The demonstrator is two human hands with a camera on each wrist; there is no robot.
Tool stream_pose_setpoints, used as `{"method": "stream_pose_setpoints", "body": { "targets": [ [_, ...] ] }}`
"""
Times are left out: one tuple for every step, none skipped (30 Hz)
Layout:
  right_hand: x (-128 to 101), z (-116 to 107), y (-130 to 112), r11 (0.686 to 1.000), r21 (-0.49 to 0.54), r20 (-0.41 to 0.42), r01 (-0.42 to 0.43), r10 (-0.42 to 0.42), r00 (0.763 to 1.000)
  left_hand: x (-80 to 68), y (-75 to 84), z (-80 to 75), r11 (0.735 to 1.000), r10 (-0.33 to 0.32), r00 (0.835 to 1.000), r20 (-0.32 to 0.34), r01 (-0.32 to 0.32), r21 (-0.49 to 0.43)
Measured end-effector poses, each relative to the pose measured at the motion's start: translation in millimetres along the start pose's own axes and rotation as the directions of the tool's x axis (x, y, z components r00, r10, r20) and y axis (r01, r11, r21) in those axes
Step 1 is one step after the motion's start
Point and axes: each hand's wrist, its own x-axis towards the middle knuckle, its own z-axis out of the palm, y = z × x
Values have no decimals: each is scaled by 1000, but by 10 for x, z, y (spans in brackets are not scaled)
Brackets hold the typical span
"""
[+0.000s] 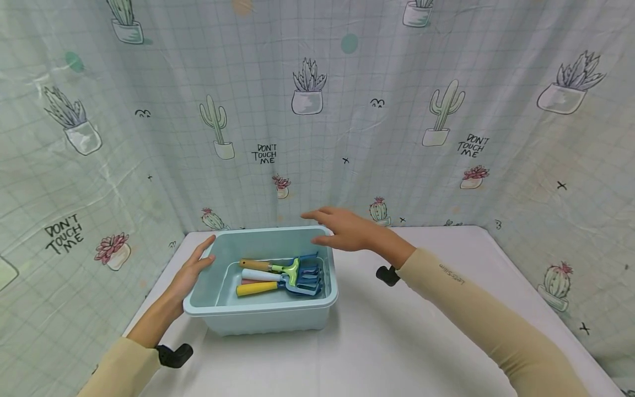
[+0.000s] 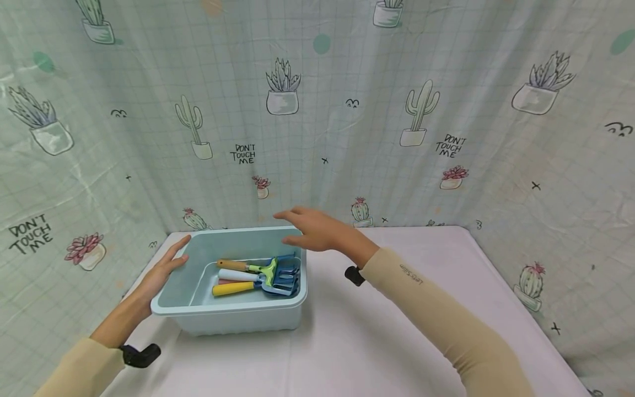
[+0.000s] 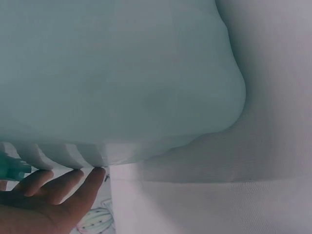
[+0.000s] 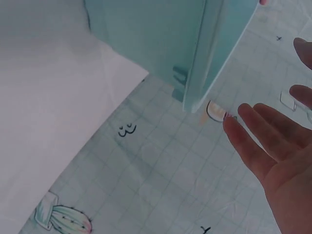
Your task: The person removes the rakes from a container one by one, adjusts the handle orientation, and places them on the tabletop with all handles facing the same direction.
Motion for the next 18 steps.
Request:
{"method": "stream_pose_setpoints", "body": {
  "targets": [
    [21, 4, -16, 1000, -2, 3, 3, -3, 1000, 0, 0, 1, 1000, -1, 1000, -1, 1, 1],
    [43, 9, -31, 1000, -3, 7, 8, -8, 1000, 0, 3, 1, 1000, -1, 1000, 0, 1, 2],
    [66, 14, -47, 1000, -8, 11, 13, -13, 1000, -1, 3, 1, 1000, -2, 1000, -1, 2, 5],
    [89, 18, -64, 1000, -9, 14, 21, -21, 1000, -4, 7, 2, 1000, -2, 1000, -2, 2, 7],
    [112, 21, -81, 1000, -10, 19, 28, -28, 999, -7, 9, 1, 1000, -2, 1000, -3, 2, 7],
    [135, 23, -98, 999, -9, 24, 32, -32, 999, -11, 14, 0, 1000, -1, 1000, -2, 1, 7],
    [159, 27, -113, 999, -10, 30, 40, -39, 999, -13, 15, -1, 1000, 0, 1000, -3, 0, 6],
    [182, 30, -131, 999, -8, 38, 47, -47, 998, -17, 17, 0, 1000, 2, 1000, -2, -2, 3],
    [207, 34, -148, 999, -4, 46, 54, -54, 998, -21, 17, 1, 1000, 5, 1000, -4, -5, -2],
    [232, 39, -165, 998, 2, 54, 61, -61, 997, -26, 16, 2, 1000, 5, 1000, -4, -5, -5],
    [257, 45, -182, 998, 6, 61, 67, -67, 996, -28, 14, 2, 1000, 7, 1000, -6, -7, -9],
    [283, 51, -200, 997, 12, 69, 76, -76, 995, -32, 13, 5, 1000, 8, 1000, -5, -8, -14],
    [310, 60, -219, 996, 16, 76, 85, -86, 993, -33, 9, 6, 1000, 7, 1000, -5, -7, -16],
    [335, 65, -239, 995, 23, 85, 93, -95, 992, -35, 8, 8, 1000, 8, 1000, -5, -8, -17],
    [361, 72, -257, 995, 28, 91, 101, -103, 991, -34, 5, 8, 1000, 7, 1000, -6, -7, -18],
    [386, 76, -277, 994, 34, 98, 107, -110, 989, -30, 6, 8, 1000, 5, 1000, -5, -5, -18],
    [413, 80, -296, 993, 39, 104, 114, -117, 988, -26, 6, 8, 1000, 4, 1000, -5, -4, -18],
    [438, 82, -316, 992, 47, 110, 118, -122, 986, -21, 10, 8, 1000, 1, 1000, -4, -2, -17]
  ]
}}
